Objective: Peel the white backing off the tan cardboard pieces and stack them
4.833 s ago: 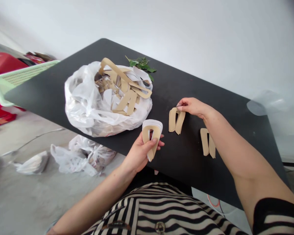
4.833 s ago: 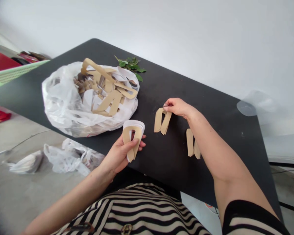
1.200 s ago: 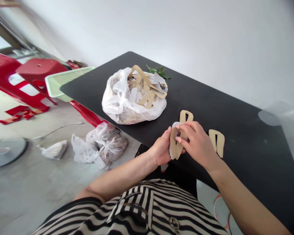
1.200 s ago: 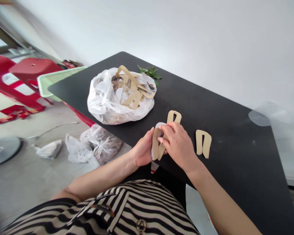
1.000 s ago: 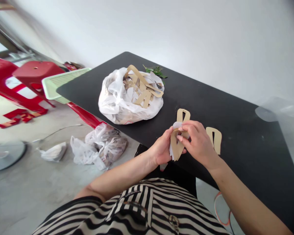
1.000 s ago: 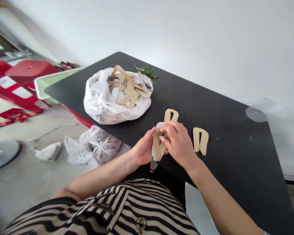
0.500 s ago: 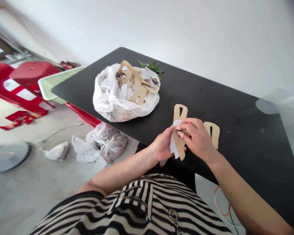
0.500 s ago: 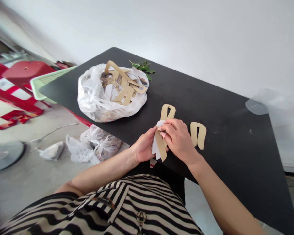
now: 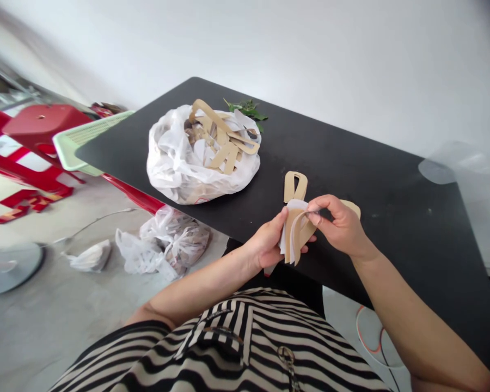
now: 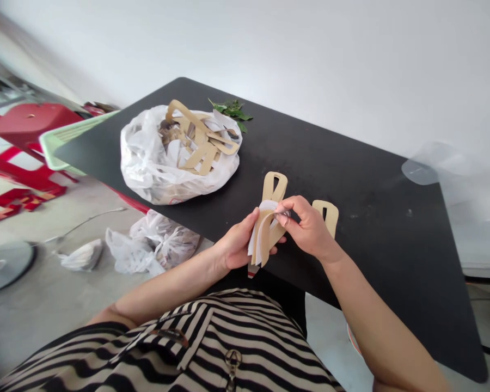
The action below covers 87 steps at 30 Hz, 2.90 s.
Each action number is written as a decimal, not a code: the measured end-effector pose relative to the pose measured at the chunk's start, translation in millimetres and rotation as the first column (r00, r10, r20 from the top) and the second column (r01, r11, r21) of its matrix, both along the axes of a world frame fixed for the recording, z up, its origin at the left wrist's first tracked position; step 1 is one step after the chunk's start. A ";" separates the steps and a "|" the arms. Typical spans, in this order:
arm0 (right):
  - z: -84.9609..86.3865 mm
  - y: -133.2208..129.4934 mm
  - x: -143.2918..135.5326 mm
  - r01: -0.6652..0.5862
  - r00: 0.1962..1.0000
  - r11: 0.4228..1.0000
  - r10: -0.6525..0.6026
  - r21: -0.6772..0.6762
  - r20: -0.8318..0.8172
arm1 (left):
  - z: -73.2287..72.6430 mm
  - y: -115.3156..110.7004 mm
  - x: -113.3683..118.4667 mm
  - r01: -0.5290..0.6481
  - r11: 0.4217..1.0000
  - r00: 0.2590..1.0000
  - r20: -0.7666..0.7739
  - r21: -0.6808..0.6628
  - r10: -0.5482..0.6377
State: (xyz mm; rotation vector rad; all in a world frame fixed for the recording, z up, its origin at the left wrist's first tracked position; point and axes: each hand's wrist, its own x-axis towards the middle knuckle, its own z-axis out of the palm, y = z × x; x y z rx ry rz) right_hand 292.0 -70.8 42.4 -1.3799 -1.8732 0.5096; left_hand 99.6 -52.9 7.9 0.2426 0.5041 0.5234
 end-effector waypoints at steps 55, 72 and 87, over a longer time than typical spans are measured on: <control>24.3 69.9 145.4 0.012 1.000 0.719 0.004 -0.695 0.022 | 12.0 8.8 -4.8 -0.023 1.000 0.985 -0.170 -0.018 0.020; 16.2 -32.8 11.8 0.264 0.959 0.938 -0.280 -0.225 -0.046 | 8.6 1.9 5.7 -0.107 0.993 0.992 -0.073 -0.045 0.103; 6.8 -17.0 -28.8 0.195 0.977 0.980 -0.192 -0.033 0.089 | 6.5 -10.9 -22.5 -0.086 0.991 0.994 0.055 -0.098 0.092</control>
